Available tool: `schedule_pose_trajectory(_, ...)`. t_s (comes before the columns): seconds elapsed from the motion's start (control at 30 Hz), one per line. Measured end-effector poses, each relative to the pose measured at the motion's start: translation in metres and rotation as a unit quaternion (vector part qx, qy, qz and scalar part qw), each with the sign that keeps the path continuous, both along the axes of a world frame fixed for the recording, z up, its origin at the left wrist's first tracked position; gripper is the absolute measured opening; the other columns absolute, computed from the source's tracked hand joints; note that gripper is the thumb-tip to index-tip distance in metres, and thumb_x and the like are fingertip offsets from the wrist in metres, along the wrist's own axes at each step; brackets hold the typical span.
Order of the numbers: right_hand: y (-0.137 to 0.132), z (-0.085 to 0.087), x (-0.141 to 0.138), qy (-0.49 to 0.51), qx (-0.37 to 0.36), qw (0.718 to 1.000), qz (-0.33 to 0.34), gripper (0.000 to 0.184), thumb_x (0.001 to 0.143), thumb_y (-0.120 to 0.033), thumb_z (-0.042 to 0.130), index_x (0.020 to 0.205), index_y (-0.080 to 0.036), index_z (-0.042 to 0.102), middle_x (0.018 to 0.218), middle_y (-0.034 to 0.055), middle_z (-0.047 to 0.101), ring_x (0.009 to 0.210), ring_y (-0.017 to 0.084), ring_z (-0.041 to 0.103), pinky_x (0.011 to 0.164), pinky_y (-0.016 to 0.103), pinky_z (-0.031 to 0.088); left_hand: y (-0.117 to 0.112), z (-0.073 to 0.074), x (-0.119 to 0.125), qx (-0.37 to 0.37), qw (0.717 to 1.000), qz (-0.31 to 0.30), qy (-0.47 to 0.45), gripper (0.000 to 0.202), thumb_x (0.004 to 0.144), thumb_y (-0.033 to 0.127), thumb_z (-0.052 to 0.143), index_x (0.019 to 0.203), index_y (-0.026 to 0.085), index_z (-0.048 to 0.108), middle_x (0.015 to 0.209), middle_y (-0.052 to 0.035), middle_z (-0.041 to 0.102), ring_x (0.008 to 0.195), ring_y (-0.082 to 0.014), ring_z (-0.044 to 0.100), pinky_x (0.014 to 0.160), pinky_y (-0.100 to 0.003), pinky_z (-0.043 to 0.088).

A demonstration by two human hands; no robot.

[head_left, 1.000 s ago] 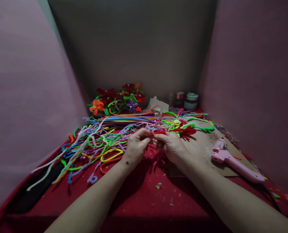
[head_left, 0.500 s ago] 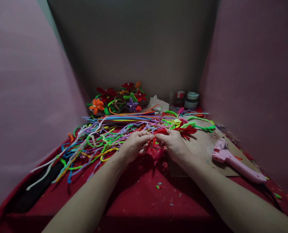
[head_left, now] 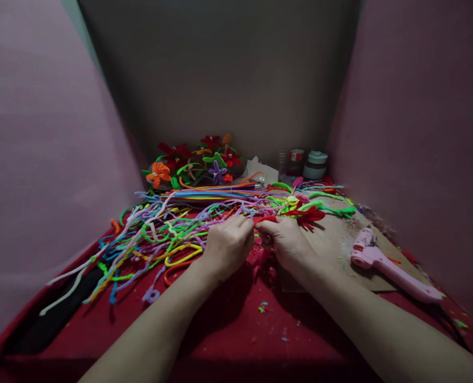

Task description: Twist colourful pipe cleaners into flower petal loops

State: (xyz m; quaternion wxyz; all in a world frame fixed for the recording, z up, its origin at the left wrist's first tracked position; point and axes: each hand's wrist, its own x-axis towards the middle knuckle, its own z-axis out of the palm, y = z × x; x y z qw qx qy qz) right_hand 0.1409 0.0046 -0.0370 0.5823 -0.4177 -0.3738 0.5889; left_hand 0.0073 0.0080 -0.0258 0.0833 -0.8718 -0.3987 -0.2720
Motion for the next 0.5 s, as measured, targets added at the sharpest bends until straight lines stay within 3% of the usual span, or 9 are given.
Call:
schedule_pose_trajectory(0.07, 0.002, -0.003, -0.001, 0.07, -0.066, 0.995, 0.024, 0.017, 0.049, -0.017, 0.056, 0.042, -0.018, 0.041, 0.038, -0.0063, 0.037, 0.038, 0.006, 0.029, 0.039, 0.023, 0.019, -0.004, -0.005, 0.001, 0.12, 0.989, 0.012, 0.086, 0.02, 0.085, 0.019, 0.04, 0.076, 0.015, 0.058, 0.073, -0.0066, 0.06, 0.068, -0.0168, 0.053, 0.061, -0.028, 0.035)
schedule_pose_trajectory(0.13, 0.005, -0.007, -0.002, 0.097, -0.085, 0.991, 0.043, 0.014, 0.05, -0.019, 0.058, 0.045, -0.017, 0.045, 0.042, -0.005, 0.042, 0.04, 0.007, 0.032, 0.04, 0.023, 0.022, -0.006, -0.009, 0.002, 0.174, 0.978, 0.02, 0.111, 0.021, 0.086, 0.018, 0.039, 0.078, 0.015, 0.058, 0.074, -0.0073, 0.06, 0.069, -0.0181, 0.054, 0.062, -0.029, 0.036)
schedule_pose_trajectory(0.27, 0.005, -0.01, 0.0, 0.057, 0.024, 0.997, 0.044, 0.017, 0.054, -0.02, 0.065, 0.051, -0.016, 0.049, 0.046, -0.0053, 0.044, 0.044, 0.007, 0.035, 0.045, 0.024, 0.026, -0.008, -0.014, 0.005, 0.158, 0.984, 0.044, 0.074, 0.022, 0.087, 0.02, 0.037, 0.08, 0.015, 0.057, 0.071, -0.0068, 0.06, 0.065, -0.0171, 0.054, 0.059, -0.029, 0.036)
schedule_pose_trajectory(0.33, 0.003, -0.009, 0.002, 0.026, 0.053, 0.997, 0.042, 0.018, 0.056, -0.022, 0.067, 0.053, -0.016, 0.05, 0.046, -0.0059, 0.043, 0.045, 0.007, 0.034, 0.046, 0.024, 0.025, -0.007, -0.014, 0.006, 0.095, 0.993, 0.051, 0.041, 0.022, 0.086, 0.021, 0.037, 0.08, 0.015, 0.057, 0.072, -0.0067, 0.06, 0.065, -0.0167, 0.054, 0.059, -0.028, 0.035)
schedule_pose_trajectory(0.4, 0.002, -0.006, 0.005, -0.006, 0.052, 0.998, 0.046, 0.019, 0.058, -0.025, 0.068, 0.055, -0.016, 0.052, 0.047, -0.0058, 0.043, 0.045, 0.007, 0.034, 0.046, 0.024, 0.024, -0.007, -0.009, 0.006, -0.018, 0.998, 0.05, -0.033, 0.019, 0.084, 0.022, 0.04, 0.08, 0.015, 0.057, 0.072, -0.0054, 0.06, 0.064, -0.0152, 0.052, 0.058, -0.026, 0.035)
schedule_pose_trajectory(0.47, 0.002, -0.004, 0.009, -0.037, 0.049, 0.997, 0.054, 0.02, 0.061, -0.026, 0.067, 0.054, -0.016, 0.052, 0.047, -0.0053, 0.044, 0.044, 0.007, 0.035, 0.045, 0.024, 0.024, -0.005, -0.001, 0.005, -0.181, 0.974, 0.012, -0.135, 0.019, 0.082, 0.025, 0.042, 0.08, 0.015, 0.058, 0.068, -0.0024, 0.058, 0.058, -0.0124, 0.049, 0.055, -0.024, 0.035)
schedule_pose_trajectory(0.5, 0.003, -0.003, 0.011, -0.052, 0.052, 0.996, 0.056, 0.019, 0.062, -0.026, 0.066, 0.055, -0.016, 0.052, 0.047, -0.005, 0.044, 0.044, 0.007, 0.035, 0.045, 0.024, 0.024, -0.004, 0.004, 0.004, -0.269, 0.946, -0.017, -0.182, 0.021, 0.082, 0.027, 0.042, 0.078, 0.015, 0.059, 0.063, -0.0007, 0.056, 0.054, -0.0107, 0.045, 0.052, -0.023, 0.033)
